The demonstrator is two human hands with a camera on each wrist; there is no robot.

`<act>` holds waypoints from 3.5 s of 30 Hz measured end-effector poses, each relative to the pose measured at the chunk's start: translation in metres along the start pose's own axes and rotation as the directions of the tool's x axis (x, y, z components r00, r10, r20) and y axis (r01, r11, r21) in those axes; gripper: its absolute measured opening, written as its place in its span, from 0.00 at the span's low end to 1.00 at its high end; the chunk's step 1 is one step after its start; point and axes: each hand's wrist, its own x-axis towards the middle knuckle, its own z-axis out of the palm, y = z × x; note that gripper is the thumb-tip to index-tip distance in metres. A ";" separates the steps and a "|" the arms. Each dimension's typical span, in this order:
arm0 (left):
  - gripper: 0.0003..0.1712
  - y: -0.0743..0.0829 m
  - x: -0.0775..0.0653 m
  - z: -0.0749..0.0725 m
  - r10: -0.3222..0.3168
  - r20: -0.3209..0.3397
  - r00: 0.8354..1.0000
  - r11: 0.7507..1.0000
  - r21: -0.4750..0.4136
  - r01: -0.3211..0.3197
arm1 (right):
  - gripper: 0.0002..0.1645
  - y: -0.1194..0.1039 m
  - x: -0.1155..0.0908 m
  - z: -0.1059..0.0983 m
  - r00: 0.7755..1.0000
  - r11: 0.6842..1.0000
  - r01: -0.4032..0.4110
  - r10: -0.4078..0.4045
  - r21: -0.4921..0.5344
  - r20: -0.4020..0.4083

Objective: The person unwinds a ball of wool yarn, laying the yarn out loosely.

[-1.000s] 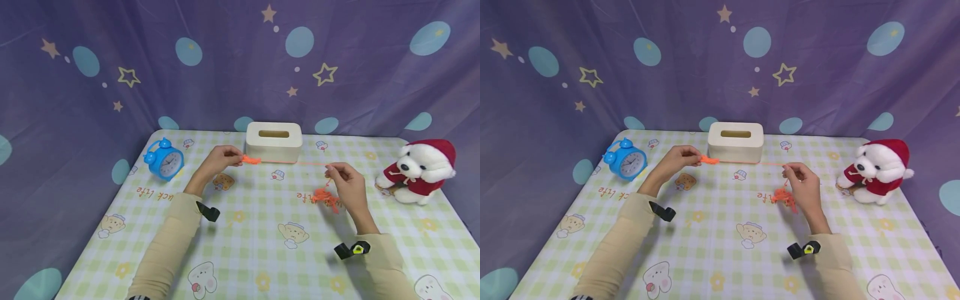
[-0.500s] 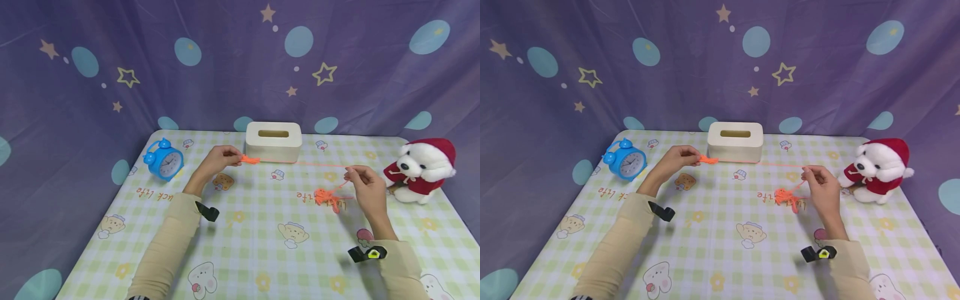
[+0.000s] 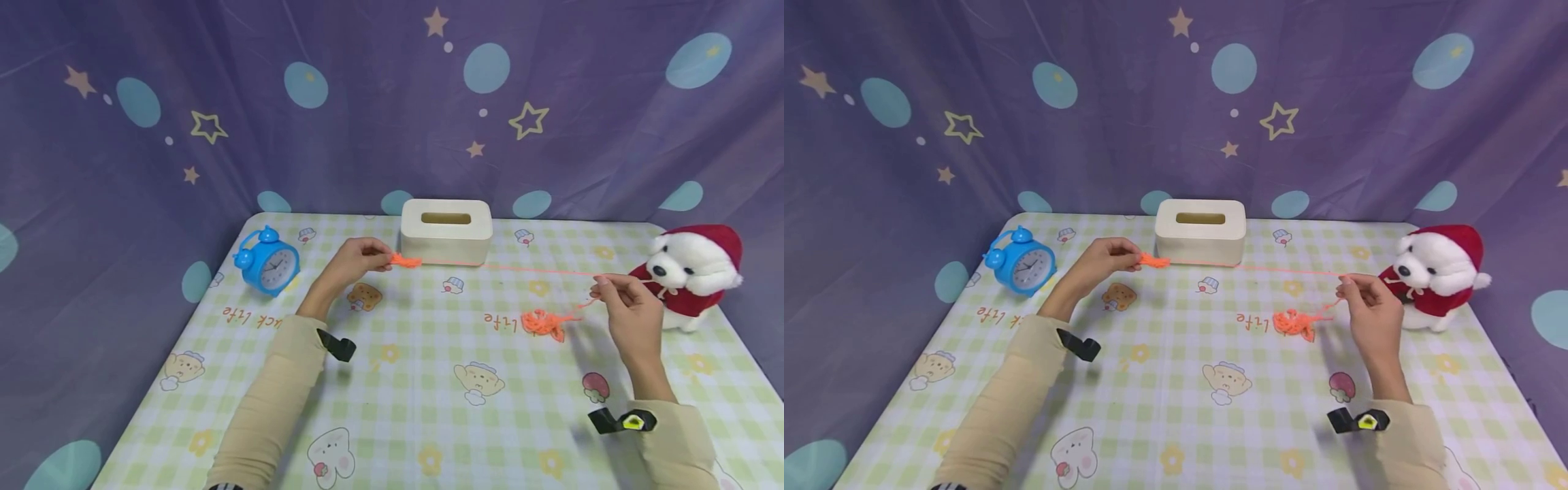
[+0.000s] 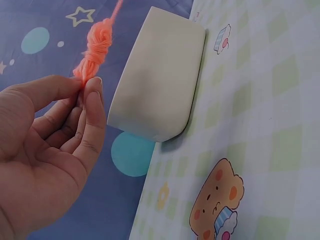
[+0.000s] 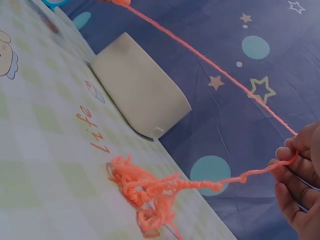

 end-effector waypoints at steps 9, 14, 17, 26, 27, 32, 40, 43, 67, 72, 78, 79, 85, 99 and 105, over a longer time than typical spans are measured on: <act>0.11 0.001 -0.002 -0.001 -0.008 -0.006 1.000 1.000 0.013 0.008 | 0.12 -0.004 -0.003 -0.012 0.998 0.998 -0.039 0.041 0.048 -0.053; 0.12 0.007 -0.005 -0.003 -0.035 -0.008 0.999 0.999 0.031 0.036 | 0.10 -0.013 -0.006 -0.016 0.996 0.993 -0.038 0.047 0.108 -0.081; 0.12 0.016 -0.010 -0.004 -0.048 -0.006 0.999 0.998 0.033 0.048 | 0.11 -0.010 -0.005 -0.018 0.993 0.997 -0.041 0.048 0.068 -0.107; 0.12 0.006 -0.004 -0.004 -0.039 -0.017 0.999 0.999 0.032 0.039 | 0.11 0.006 0.000 -0.023 0.981 0.996 -0.084 0.086 0.020 -0.176; 0.12 0.003 -0.002 -0.005 -0.037 -0.020 0.999 0.999 0.032 0.037 | 0.11 0.007 0.000 -0.023 0.980 0.996 -0.091 0.092 0.015 -0.178; 0.12 -0.001 -0.001 -0.004 -0.015 -0.019 1.000 1.000 0.026 0.016 | 0.11 0.008 -0.001 -0.025 0.972 0.993 -0.116 0.107 -0.031 -0.207; 0.12 0.001 -0.001 -0.006 -0.032 -0.015 0.999 0.999 0.026 0.033 | 0.11 0.009 -0.001 -0.026 0.957 0.995 -0.103 0.102 0.010 -0.273; 0.13 0.009 -0.005 -0.005 -0.046 -0.015 0.999 0.997 0.056 0.047 | 0.11 0.010 -0.001 -0.027 0.953 0.994 -0.105 0.104 0.009 -0.285; 0.10 0.006 -0.001 0.001 -0.013 0.038 0.999 0.999 0.034 0.012 | 0.24 0.019 -0.009 -0.022 0.932 0.868 -0.044 0.215 -0.495 0.293; 0.10 0.007 -0.001 0.003 -0.010 0.060 0.998 0.999 0.034 0.008 | 0.21 0.013 -0.008 -0.014 0.947 0.883 0.003 0.149 -0.470 0.285; 0.09 0.009 0.000 0.005 -0.022 0.051 0.998 0.999 0.045 0.020 | 0.17 -0.003 -0.005 0.011 0.953 0.920 0.095 0.026 -0.379 0.300; 0.09 0.009 0.000 0.005 -0.022 0.050 0.999 0.999 0.045 0.020 | 0.16 -0.006 -0.005 0.018 0.950 0.927 0.105 0.014 -0.361 0.311; 0.10 0.010 -0.001 0.007 0.005 0.061 0.998 0.999 0.034 -0.008 | 0.14 -0.026 -0.009 0.065 0.903 0.956 0.174 -0.060 -0.234 0.426; 0.09 0.007 0.002 0.010 0.020 0.064 0.998 0.999 0.046 -0.023 | 0.19 -0.054 -0.039 0.159 0.711 0.951 0.310 -0.234 0.003 0.663; 0.09 0.009 0.000 0.010 0.017 0.060 0.998 0.999 0.041 -0.020 | 0.11 -0.062 -0.047 0.172 0.685 0.955 0.293 -0.248 0.052 0.685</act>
